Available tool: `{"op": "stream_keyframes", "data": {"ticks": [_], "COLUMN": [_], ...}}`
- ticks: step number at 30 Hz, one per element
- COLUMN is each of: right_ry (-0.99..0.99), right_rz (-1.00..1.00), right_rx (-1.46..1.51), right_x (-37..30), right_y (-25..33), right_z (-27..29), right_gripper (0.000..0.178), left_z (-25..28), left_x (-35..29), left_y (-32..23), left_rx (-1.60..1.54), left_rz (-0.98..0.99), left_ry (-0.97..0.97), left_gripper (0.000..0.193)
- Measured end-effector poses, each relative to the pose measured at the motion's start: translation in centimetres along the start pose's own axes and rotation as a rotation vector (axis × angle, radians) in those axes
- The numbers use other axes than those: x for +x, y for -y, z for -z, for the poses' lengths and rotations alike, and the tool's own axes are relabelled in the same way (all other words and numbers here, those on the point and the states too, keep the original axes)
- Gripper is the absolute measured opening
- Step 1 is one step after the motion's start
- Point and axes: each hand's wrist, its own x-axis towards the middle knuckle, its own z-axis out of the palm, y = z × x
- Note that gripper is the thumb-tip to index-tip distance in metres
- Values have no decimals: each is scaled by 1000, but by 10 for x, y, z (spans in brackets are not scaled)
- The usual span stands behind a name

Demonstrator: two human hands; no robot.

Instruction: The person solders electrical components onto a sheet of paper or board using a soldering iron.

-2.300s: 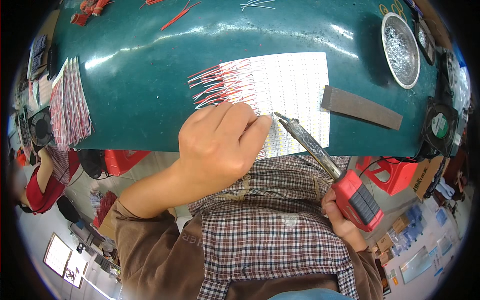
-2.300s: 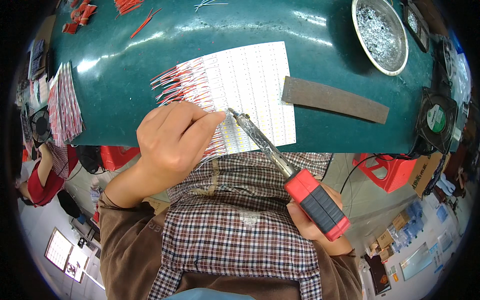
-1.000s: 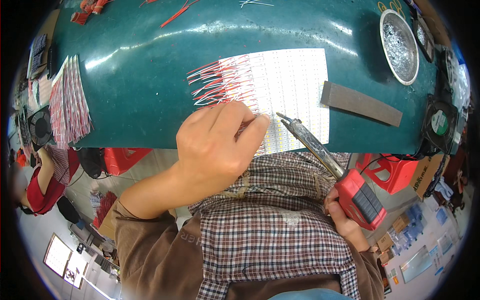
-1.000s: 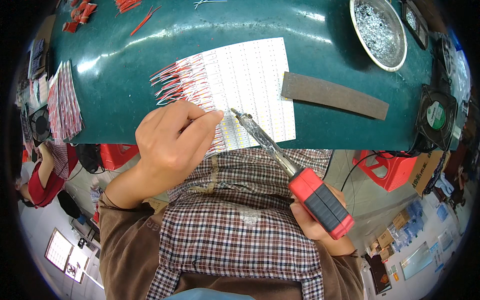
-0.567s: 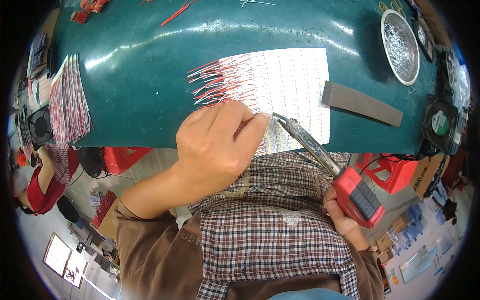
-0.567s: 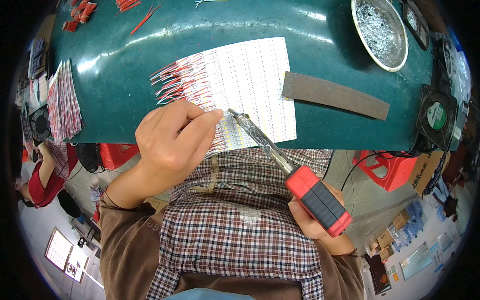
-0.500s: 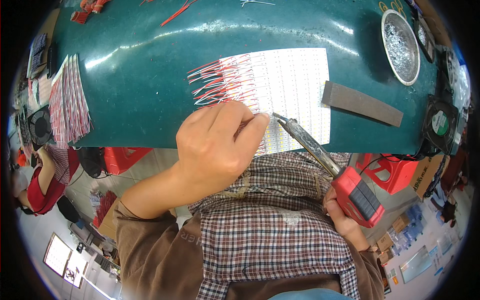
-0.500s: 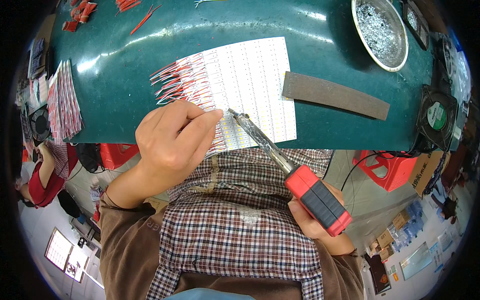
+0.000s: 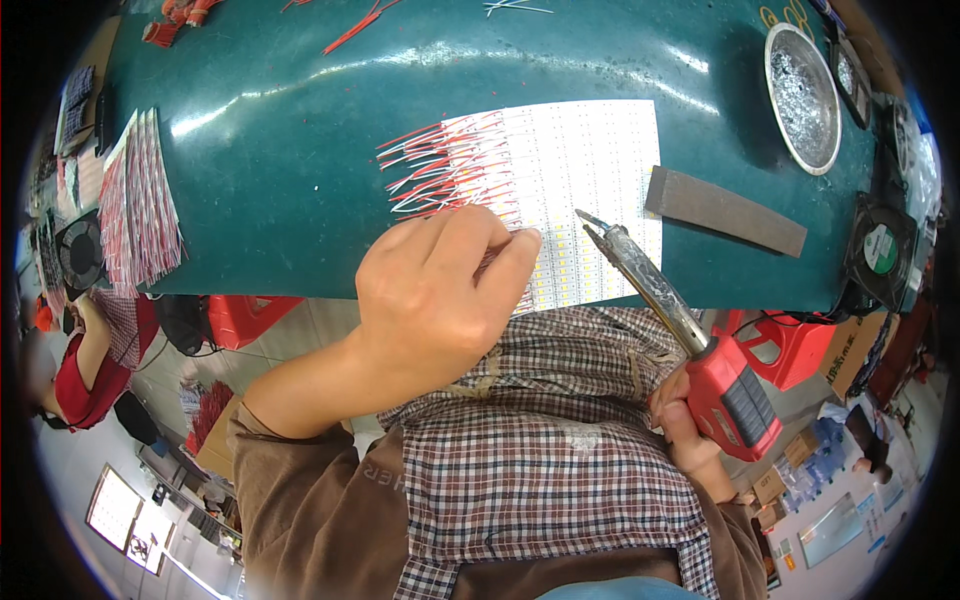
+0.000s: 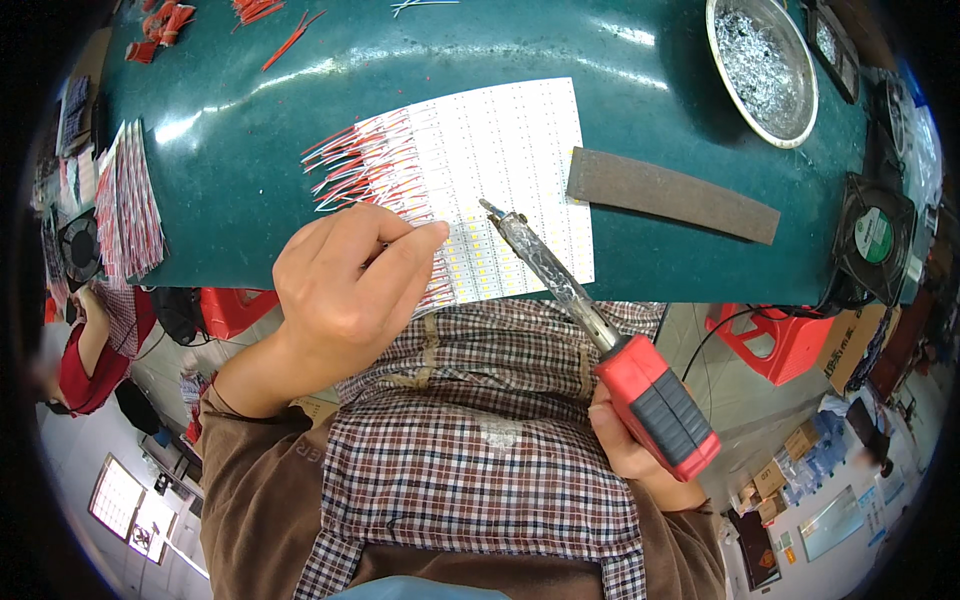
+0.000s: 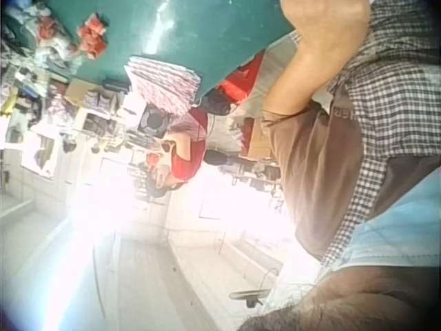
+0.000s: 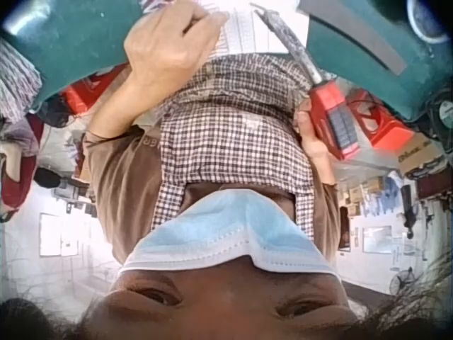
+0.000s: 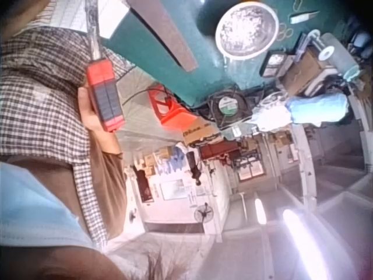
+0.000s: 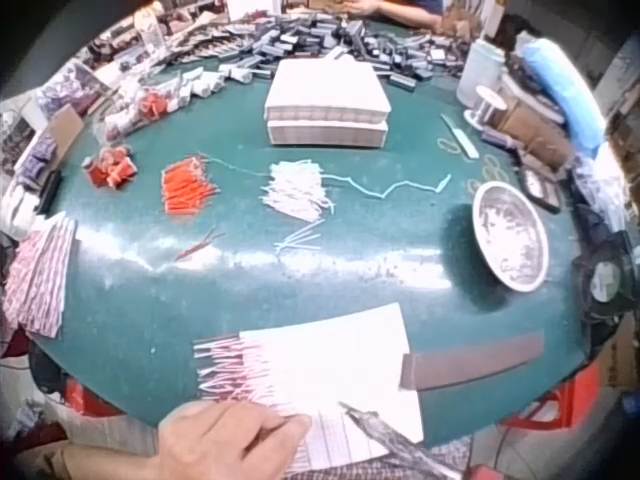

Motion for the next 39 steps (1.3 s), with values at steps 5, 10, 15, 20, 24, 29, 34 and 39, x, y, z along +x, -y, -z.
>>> {"op": "stream_keyframes", "data": {"ticks": [5, 10, 15, 20, 24, 29, 34, 39], "right_ry": [-46, -69, -96, -85, -117, -99, -92, -124], "right_rz": [25, 56, 87, 23, 116, 132, 129, 85], "right_rx": [157, 235, 279, 282, 270, 256, 268, 271], "right_x": [-2, 5, 8, 6, 6, 10, 10, 3], "right_y": [-6, 3, 8, 11, 2, 3, 6, 3], "right_z": [-9, -10, -11, -7, -12, -11, -10, -10], "right_gripper": [26, 26, 23, 15, 23, 22, 21, 25], "left_z": [1, 12, 3, 10, 12, 1, 16, 21], "left_x": [1, 18, 79, 123, 129, 107, 88, 61], "left_y": [-1, 9, 58, 81, 70, 76, 64, 31], "left_rx": [39, -17, 152, 17, -64, 58, -47, -206], "left_rz": [-10, 9, 54, 372, 338, 337, 356, 289], "left_ry": [14, 22, -79, 200, 233, 180, 85, 1], "left_gripper": [26, 21, 12, 26, 19, 14, 13, 13]}}
